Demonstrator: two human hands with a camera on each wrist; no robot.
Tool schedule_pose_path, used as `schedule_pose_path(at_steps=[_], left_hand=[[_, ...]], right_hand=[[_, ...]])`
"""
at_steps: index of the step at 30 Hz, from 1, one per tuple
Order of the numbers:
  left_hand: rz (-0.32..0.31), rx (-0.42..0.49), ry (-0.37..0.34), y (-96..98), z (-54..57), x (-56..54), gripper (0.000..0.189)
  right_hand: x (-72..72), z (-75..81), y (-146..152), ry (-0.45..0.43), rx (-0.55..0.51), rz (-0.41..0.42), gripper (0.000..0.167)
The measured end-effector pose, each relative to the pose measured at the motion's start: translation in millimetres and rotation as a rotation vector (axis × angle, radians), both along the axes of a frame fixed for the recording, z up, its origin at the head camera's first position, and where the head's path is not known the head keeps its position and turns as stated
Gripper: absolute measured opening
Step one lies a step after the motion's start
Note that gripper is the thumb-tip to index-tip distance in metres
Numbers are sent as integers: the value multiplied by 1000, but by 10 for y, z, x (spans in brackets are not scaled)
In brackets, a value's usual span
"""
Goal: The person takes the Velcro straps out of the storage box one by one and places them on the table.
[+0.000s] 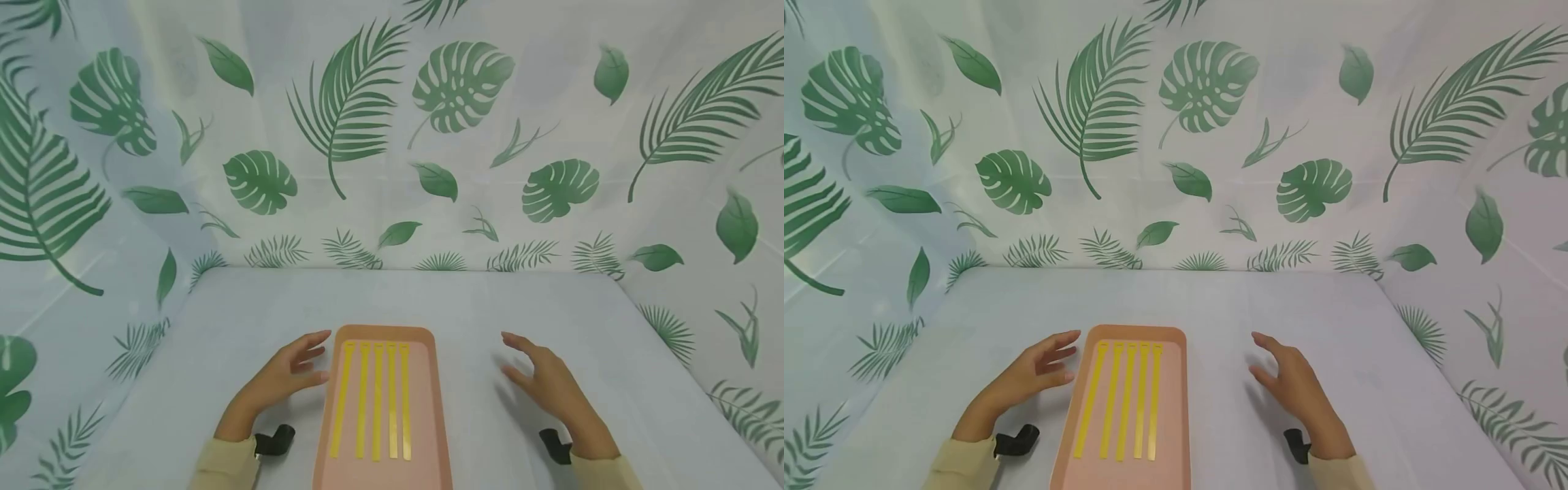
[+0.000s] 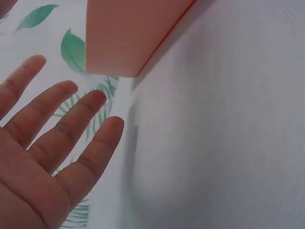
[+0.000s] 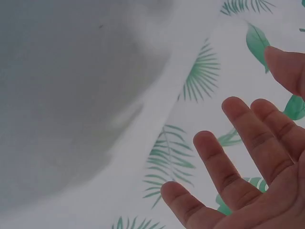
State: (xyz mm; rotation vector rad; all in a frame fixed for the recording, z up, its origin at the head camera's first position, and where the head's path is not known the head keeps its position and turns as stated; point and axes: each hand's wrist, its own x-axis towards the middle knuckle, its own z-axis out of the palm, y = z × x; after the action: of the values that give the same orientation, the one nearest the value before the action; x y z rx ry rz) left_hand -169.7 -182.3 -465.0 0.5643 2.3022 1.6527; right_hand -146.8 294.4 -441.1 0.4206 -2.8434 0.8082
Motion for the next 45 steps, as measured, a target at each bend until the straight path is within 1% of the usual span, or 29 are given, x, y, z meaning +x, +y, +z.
schedule_pose_path(at_steps=[3,5,12,15,17,20,27,36,45], left_hand=[[-18,81,-38,5,-65,-41,77],[-28,117,-61,11,-108,-57,79],[-102,242,-97,36,-243,-90,83],[-121,275,-123,41,-297,-95,85],[-128,290,-141,41,-320,-98,86],[-131,295,-156,37,-353,-100,86],[-137,280,-130,20,-403,-108,85],[-184,330,-164,-3,-417,-111,87],[-169,331,-172,-3,-435,-127,87]], right_hand=[[-50,5,-24,-8,-22,20,59],[-76,9,-42,-14,-38,30,59],[-167,77,-124,-37,-117,77,57],[-210,89,-158,-74,-142,87,56],[-240,92,-175,-84,-149,95,55],[-282,101,-200,-91,-154,111,54],[-374,156,-277,-120,-198,150,50],[-441,228,-422,-121,-213,188,45],[-512,272,-597,-140,-233,232,39]])
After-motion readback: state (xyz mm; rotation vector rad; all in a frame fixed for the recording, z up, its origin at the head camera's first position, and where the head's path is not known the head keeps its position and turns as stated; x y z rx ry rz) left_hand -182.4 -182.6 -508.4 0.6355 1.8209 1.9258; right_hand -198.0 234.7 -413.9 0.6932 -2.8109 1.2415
